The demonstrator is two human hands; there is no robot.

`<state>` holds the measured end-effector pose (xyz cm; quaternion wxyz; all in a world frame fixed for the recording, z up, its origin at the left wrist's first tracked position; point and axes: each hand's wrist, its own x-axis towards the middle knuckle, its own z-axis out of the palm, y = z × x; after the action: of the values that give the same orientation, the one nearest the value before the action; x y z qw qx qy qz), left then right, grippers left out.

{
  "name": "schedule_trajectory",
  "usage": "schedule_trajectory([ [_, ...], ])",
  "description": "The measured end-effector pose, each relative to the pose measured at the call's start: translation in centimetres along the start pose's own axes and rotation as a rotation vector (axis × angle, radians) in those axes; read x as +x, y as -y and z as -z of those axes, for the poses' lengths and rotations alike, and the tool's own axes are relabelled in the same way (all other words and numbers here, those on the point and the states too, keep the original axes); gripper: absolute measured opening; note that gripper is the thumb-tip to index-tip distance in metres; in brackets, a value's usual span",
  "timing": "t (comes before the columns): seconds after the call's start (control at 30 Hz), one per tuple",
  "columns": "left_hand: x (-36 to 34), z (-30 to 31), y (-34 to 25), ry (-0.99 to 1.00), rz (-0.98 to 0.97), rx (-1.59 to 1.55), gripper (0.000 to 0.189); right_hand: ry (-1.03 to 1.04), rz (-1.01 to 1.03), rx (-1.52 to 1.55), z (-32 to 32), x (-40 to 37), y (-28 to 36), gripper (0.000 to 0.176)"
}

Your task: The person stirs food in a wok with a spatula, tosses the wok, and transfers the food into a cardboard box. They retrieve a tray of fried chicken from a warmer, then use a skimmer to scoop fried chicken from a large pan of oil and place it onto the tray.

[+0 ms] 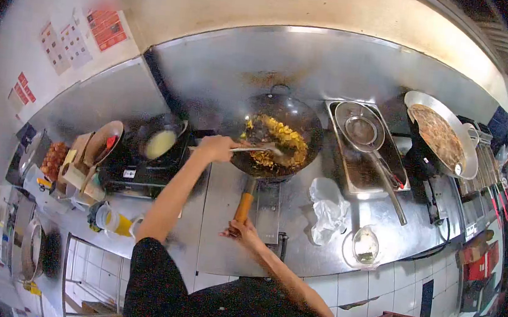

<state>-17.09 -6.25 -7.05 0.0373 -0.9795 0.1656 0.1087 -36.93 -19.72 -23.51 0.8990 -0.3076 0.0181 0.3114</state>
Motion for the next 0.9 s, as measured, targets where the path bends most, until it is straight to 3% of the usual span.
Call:
schedule_trajectory([
  [0.03,-0.4,0.9,0.5,0.021,0.014,0.057,0.042,-0.109,0.001,-0.059,0.4,0.3,0.0,0.02],
  [0.17,3.1,-0.9,-1.6,-0.062,0.148,0.068,0.05,-0.032,-0.025,-0.171,-3.1,-0.5,0.2,0.02],
  [0.27,0.9,1.1,-2.2,0.003,0.089,0.027,0.051,0.062,-0.048,-0.021,-3.3,-0.5,1.8,0.018],
  [0.33,-0.7,2.3,-0.2,0.022,-0.034,0.079,0.053,-0.111,-0.002,-0.008,0.3,0.3,0.2,0.018],
  [0.43,1.1,1.3,-0.1,-0.072,0.112,0.094,0.038,0.009,0.02,0.04,0.0,0.9,-0.8,0.022],
  [0.5,1.8,-0.4,-2.6,-0.093,0.088,0.042,0.03,0.008,-0.005,0.083,-3.5,0.0,-0.5,0.024],
  [0.53,1.9,-0.8,-3.2,-0.032,0.101,0.041,0.035,0.011,-0.016,0.114,-4.8,0.0,0.4,0.026],
  [0.57,0.9,-1.5,-3.0,-0.111,0.008,-0.023,0.038,0.017,-0.01,0.104,-3.5,0.5,0.5,0.026],
  [0.63,-2.7,2.3,-2.8,0.058,-0.006,-0.009,0.041,-0.07,-0.033,0.075,0.3,0.8,-0.4,0.028],
  [0.7,-3.0,2.4,-0.7,0.014,0.034,0.105,0.04,-0.141,0.003,0.036,1.3,0.5,-0.3,0.025],
  [0.77,-0.2,-0.2,0.1,-0.09,0.147,0.108,0.044,0.01,0.02,0.017,1.7,1.3,-1.4,0.024],
  [0.8,0.4,-1.3,-0.8,-0.078,0.147,0.108,0.044,0.008,0.01,-0.015,-1.9,0.2,-0.4,0.022],
  [0.9,0.8,-1.6,-3.4,-0.03,0.181,0.095,0.046,0.135,-0.012,0.027,-4.5,-0.7,1.5,0.023],
])
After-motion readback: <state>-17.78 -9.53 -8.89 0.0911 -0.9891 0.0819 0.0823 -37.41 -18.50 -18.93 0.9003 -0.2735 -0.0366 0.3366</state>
